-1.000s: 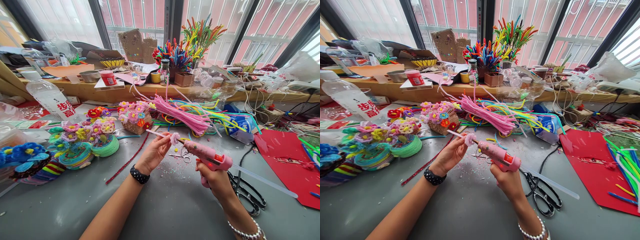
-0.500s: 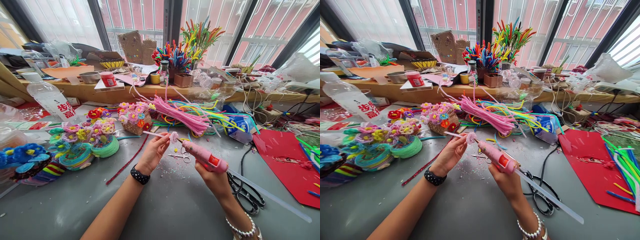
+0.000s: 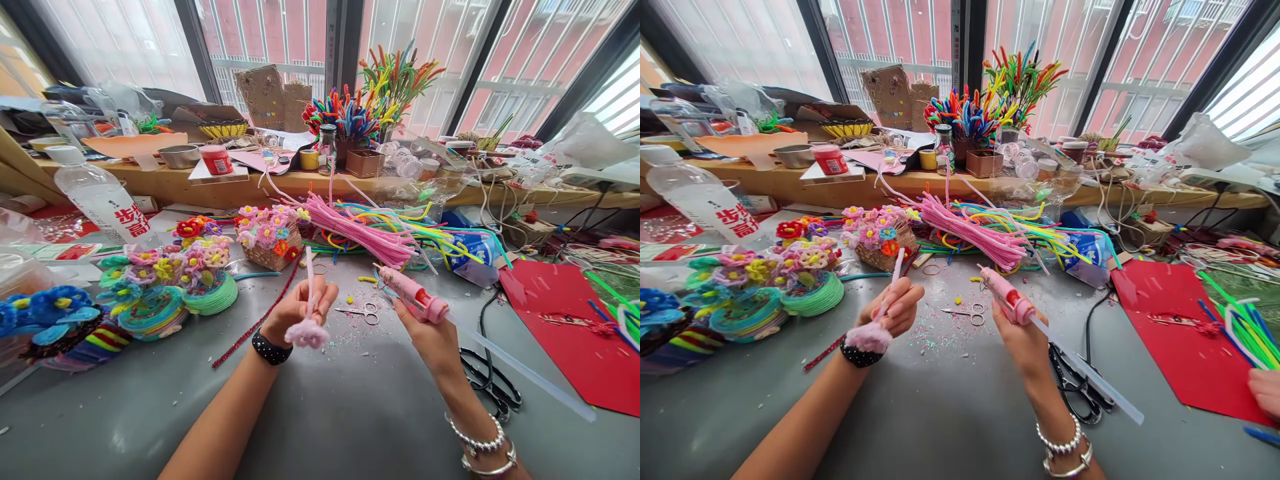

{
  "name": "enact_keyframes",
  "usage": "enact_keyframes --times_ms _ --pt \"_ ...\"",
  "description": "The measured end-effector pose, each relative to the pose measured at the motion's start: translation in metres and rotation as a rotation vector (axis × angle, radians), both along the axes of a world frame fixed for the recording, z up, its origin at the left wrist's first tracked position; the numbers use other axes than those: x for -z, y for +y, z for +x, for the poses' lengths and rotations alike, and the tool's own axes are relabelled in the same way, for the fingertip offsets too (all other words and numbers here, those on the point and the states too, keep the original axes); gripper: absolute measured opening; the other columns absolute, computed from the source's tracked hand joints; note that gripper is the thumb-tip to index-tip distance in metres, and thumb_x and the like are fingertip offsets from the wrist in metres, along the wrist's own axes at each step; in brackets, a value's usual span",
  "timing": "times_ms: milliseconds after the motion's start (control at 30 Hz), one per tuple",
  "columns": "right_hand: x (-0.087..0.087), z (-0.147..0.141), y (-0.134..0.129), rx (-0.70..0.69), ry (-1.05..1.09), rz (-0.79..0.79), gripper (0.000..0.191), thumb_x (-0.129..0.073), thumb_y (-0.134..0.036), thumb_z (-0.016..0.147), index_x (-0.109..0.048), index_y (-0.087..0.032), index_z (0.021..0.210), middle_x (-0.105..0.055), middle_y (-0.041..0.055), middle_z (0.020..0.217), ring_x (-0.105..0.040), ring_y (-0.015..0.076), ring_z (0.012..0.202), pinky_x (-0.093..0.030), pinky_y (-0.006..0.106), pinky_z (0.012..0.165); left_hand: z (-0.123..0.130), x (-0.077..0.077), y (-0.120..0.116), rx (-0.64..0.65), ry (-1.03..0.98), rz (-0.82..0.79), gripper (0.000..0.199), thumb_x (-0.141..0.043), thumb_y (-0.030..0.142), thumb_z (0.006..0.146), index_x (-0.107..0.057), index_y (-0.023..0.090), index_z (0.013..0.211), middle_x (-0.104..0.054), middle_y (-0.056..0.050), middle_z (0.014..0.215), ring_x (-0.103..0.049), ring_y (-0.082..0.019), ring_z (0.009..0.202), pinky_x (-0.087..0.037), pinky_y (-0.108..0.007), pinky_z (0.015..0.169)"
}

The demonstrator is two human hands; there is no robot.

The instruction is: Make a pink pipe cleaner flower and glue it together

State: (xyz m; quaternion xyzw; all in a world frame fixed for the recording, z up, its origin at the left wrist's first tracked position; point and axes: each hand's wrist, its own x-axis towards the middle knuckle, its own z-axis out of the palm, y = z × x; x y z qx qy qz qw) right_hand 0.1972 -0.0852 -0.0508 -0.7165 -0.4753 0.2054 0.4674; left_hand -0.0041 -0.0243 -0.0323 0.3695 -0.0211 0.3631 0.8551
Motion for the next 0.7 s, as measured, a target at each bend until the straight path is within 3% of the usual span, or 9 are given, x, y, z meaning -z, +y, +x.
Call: enact_keyframes --times_ms 67,133,333,467,600,700 --pt "0.000 0.006 0.004 -0.005 0.171 -0.024 0.030 -0.060 -0.040 0.063 -0.063 -0.014 0.078 -0.063 0.0035 0.066 -0.054 0.0152 0.056 -0.041 0.026 0.048 -0.004 0.001 0.002 0.007 -0.043 -0.009 0.023 -0.075 0.018 0.050 -0.055 0.015 0.060 -0.050 0.005 0.055 -0.046 0.000 0.036 -0.038 -0.007 0.034" --pt "0.000 0.014 0.008 -0.074 0.360 0.006 0.034 -0.065 -0.038 0.059 -0.063 -0.015 0.084 -0.064 0.0035 0.075 -0.056 0.0140 0.062 -0.042 0.023 0.051 -0.005 -0.001 0.003 -0.074 -0.062 -0.080 0.022 -0.074 0.015 0.052 -0.054 0.015 0.061 -0.050 0.005 0.056 -0.048 0.000 0.038 -0.038 -0.006 0.035" --pt "-0.005 0.028 0.010 -0.068 0.733 0.005 0.034 -0.074 -0.031 0.050 -0.061 -0.014 0.077 -0.060 -0.0011 0.066 -0.055 0.0101 0.058 -0.043 0.019 0.050 -0.004 -0.016 0.002 -0.362 -0.179 -0.390 0.015 -0.061 0.008 0.066 -0.051 0.017 0.073 -0.052 0.005 0.064 -0.054 0.001 0.048 -0.041 0.000 0.044" --pt "-0.005 0.029 0.011 -0.077 0.791 0.044 0.039 -0.073 -0.036 0.052 -0.060 -0.017 0.084 -0.063 -0.0014 0.073 -0.059 0.0117 0.063 -0.048 0.021 0.058 -0.007 -0.021 0.001 -0.438 -0.208 -0.437 0.005 -0.051 0.014 0.076 -0.050 0.017 0.072 -0.050 0.005 0.062 -0.050 0.003 0.042 -0.039 0.000 0.041" --pt "-0.005 0.035 0.012 -0.023 0.750 0.045 0.038 -0.068 -0.040 0.058 -0.057 -0.018 0.087 -0.059 -0.0039 0.062 -0.057 0.0108 0.055 -0.047 0.019 0.049 -0.010 -0.021 0.002 -0.438 -0.175 -0.395 0.008 -0.053 0.016 0.075 -0.048 0.017 0.069 -0.047 0.005 0.060 -0.047 0.003 0.040 -0.037 -0.001 0.039" --pt "-0.011 0.046 0.010 -0.062 0.772 0.035 0.034 -0.070 -0.029 0.055 -0.058 -0.016 0.084 -0.058 -0.0042 0.059 -0.054 0.0082 0.050 -0.043 0.016 0.043 -0.011 -0.020 0.003 -0.416 -0.152 -0.371 0.007 -0.054 0.015 0.074 -0.048 0.017 0.070 -0.047 0.005 0.061 -0.047 0.003 0.040 -0.038 -0.002 0.039"
